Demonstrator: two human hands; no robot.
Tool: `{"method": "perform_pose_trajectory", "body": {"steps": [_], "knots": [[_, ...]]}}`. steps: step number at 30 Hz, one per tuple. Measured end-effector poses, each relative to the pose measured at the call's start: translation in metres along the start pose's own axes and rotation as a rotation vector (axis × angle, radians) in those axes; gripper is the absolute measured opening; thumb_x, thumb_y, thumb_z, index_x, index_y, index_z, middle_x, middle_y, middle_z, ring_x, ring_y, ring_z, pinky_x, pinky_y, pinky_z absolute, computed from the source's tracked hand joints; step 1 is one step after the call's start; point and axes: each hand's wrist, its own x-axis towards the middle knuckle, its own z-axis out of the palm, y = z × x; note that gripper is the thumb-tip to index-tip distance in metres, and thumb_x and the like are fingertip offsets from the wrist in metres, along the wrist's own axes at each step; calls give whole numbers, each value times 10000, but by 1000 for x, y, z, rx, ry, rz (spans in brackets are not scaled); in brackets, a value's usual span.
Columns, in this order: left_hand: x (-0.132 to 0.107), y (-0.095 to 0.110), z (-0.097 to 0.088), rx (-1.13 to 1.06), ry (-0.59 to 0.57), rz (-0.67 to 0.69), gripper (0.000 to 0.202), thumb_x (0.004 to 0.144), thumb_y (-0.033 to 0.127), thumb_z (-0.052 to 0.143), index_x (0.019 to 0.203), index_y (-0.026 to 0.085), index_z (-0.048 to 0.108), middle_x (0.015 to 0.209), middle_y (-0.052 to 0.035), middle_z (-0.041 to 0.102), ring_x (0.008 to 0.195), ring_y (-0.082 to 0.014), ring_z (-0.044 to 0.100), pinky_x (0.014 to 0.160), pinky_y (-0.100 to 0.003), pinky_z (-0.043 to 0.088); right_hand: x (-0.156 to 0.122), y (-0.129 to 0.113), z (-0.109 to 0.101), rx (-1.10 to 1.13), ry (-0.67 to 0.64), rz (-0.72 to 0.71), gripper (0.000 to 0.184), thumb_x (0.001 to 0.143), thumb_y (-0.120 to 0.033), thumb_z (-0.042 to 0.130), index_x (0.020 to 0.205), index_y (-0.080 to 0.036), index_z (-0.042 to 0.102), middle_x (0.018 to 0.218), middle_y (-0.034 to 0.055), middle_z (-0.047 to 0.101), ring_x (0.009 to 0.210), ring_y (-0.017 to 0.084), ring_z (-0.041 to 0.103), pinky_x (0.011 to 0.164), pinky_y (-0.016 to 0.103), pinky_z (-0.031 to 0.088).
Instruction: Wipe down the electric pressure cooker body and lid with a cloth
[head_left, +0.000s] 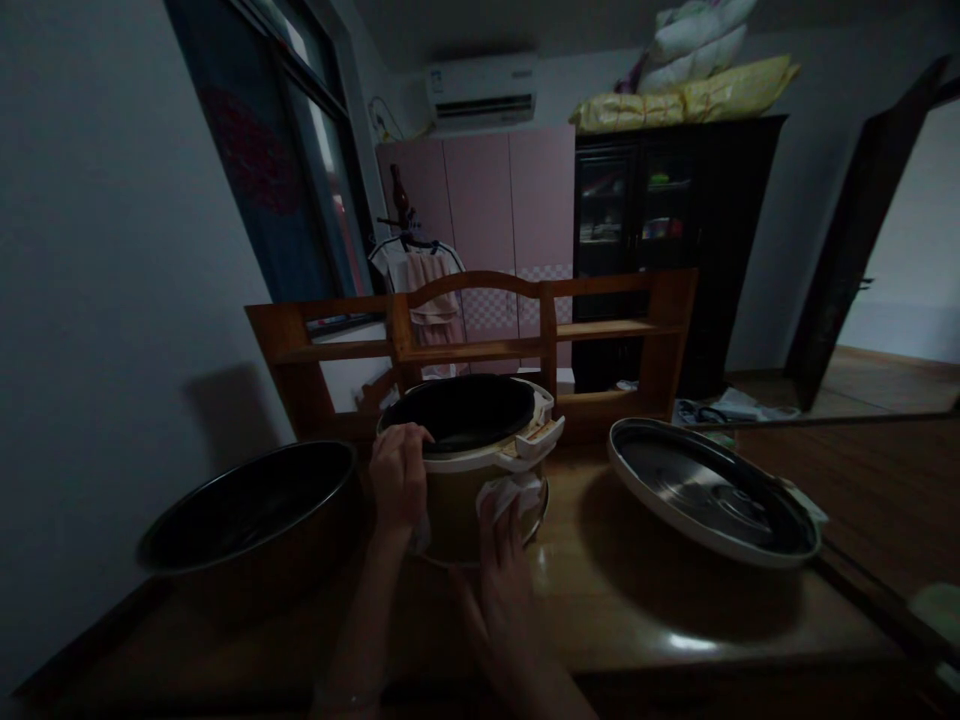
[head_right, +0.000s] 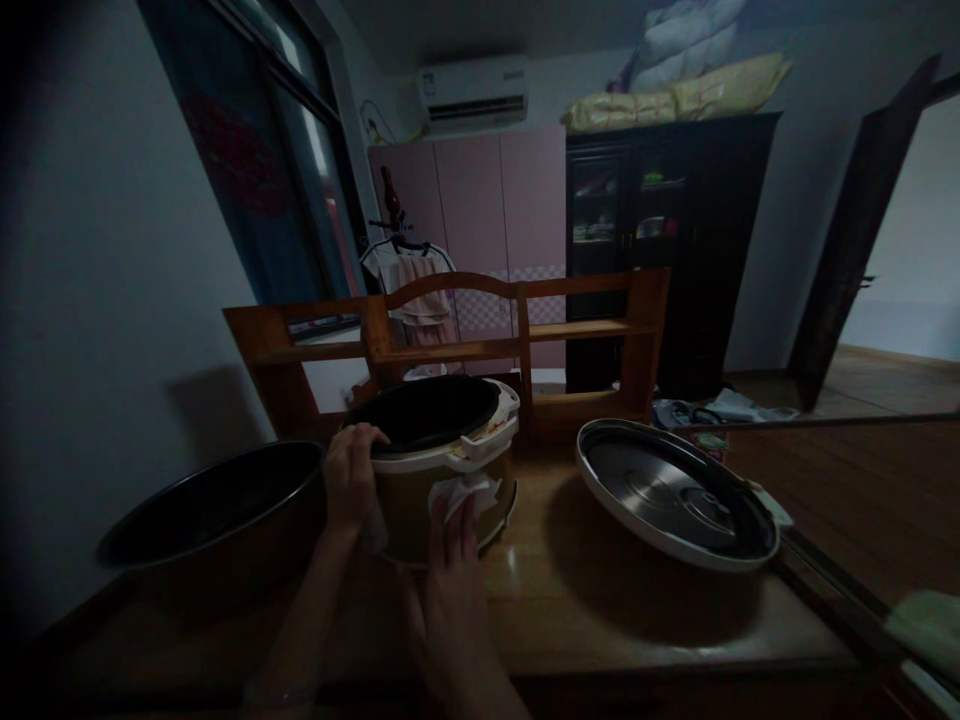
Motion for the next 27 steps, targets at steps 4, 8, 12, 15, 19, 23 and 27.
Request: {"method": "perform_pose_trajectory", "body": {"steps": [4,8,12,15,19,23,27], "knots": [[0,2,-1,-13,6,0,444,1040,381,266,765,225,577,820,-34,604,863,-207,556,886,-366,380,-17,15,13,-5,-15,52,813,1007,-258,459,1609,-251,-88,1656,54,-213,1520,372,-117,1200,654,226],[-1,2,0,-16,26,-6,429,1038,387,269,757,228,552,802,-32,591,836,-207,544,857,-367,378,4,19,-5,-12,96,86,839,1023,-347,466,1602,-220,-126,1678,74,-115,1535,344,-77,1218,637,202],[-1,3,-1,-19,7,-23,441,1041,408,246,763,233,540,811,-34,584,854,-215,540,859,-371,372,21,9,-23,-31,152,45,883,1009,-453,494,1605,-212,-111,1679,70,-107,1538,350,-69,1224,637,179],[-2,4,-2,-31,-4,-33,490,1044,432,190,766,238,544,817,-37,587,869,-222,536,867,-373,370,4,10,-12,-65,74,-16,880,987,-462,532,1618,-244,-40,1686,54,-66,1540,366,-29,1215,634,223],[-3,2,-3,-49,2,-21,533,1039,446,135,772,242,550,831,-42,586,871,-225,533,859,-374,379,-23,29,8,-63,25,12,866,992,-426,528,1615,-273,-53,1689,56,-14,1542,365,25,1206,639,245],[-4,3,-3,-42,-15,-23,523,1037,439,162,788,241,578,837,-46,589,883,-226,543,871,-380,391,-9,41,-10,59,72,172,812,1033,-431,439,1611,-203,-85,1686,100,4,1548,319,55,1225,601,222],[-2,10,-8,-156,-2,-63,516,1035,449,237,776,225,624,883,-44,649,936,-212,594,948,-376,413,21,32,-39,86,90,159,804,1036,-461,432,1613,-203,-65,1686,98,44,1550,289,73,1238,562,201]]}}
